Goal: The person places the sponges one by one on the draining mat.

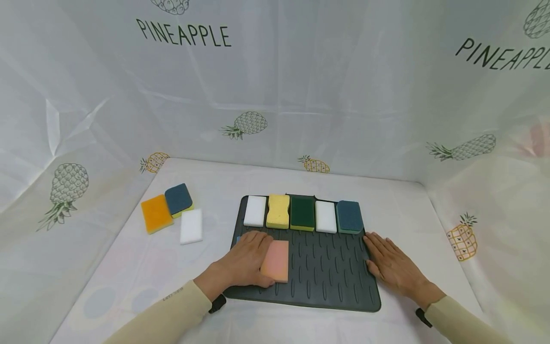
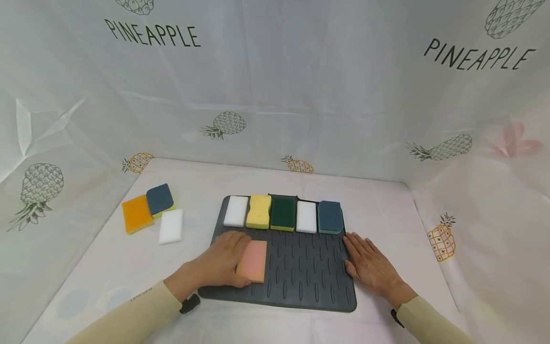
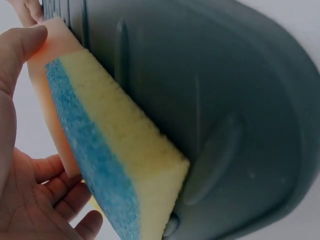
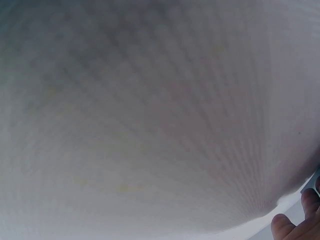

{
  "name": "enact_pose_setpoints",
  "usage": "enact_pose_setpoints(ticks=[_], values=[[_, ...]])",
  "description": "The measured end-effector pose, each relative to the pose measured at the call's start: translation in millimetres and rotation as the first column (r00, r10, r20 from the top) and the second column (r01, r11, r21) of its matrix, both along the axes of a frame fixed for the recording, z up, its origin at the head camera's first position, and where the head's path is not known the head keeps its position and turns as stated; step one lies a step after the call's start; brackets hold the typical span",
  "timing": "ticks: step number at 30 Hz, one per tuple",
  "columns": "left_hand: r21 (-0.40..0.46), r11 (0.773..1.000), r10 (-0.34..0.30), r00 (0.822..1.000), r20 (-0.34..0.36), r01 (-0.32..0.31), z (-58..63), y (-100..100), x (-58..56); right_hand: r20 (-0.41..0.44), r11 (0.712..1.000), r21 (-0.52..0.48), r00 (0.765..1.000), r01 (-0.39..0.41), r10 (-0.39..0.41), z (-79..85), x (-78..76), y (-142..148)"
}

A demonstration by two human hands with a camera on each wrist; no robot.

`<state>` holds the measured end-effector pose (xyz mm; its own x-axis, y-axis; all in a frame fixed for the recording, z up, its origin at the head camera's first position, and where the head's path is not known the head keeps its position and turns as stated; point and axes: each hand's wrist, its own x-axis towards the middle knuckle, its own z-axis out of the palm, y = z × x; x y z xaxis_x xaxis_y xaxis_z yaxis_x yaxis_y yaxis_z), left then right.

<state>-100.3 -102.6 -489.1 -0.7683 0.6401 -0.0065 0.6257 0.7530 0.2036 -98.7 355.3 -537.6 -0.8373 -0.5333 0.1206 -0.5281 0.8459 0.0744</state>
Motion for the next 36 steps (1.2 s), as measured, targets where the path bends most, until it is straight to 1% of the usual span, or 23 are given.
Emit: enact_pose_setpoints(ticks=[4,14,24,32,34,36], values=[[-0.010,1.000,0.004,1.000,0.006,-0.004,0.2,-0.7,-0.6,0.002,1.000,0.000,1.000,0.000,0.000,0.1,0.0,-0.1],[-0.004,1.000,0.013,1.000,0.027,-0.013,1.3,-0.1,-0.7,0.009,1.000,0.001,1.000,-0.001,0.001,1.7,0.6,-0.4],[-0.024,1.000,0.021,0.999,0.049,-0.020,1.5,0.5,-0.6,-0.008,1.000,0.012,1.000,0.000,0.000,0.9,0.3,-0.5],[-0.020,1.000,0.026,0.996,0.089,-0.024,3.4,0.2,-0.5,-0.015,1.000,0.010,1.000,-0.003,0.003,0.0,0.0,0.1],[-0.015,1.000,0.026,0.996,0.088,-0.025,4.2,-0.3,-0.7,-0.021,1.000,0.009,1.000,-0.006,0.006,-0.2,-0.1,0.2],[-0.008,1.000,0.022,0.997,0.072,-0.021,5.7,-1.0,-1.1,-0.022,1.000,0.008,1.000,-0.008,0.008,-0.3,-0.3,0.1]])
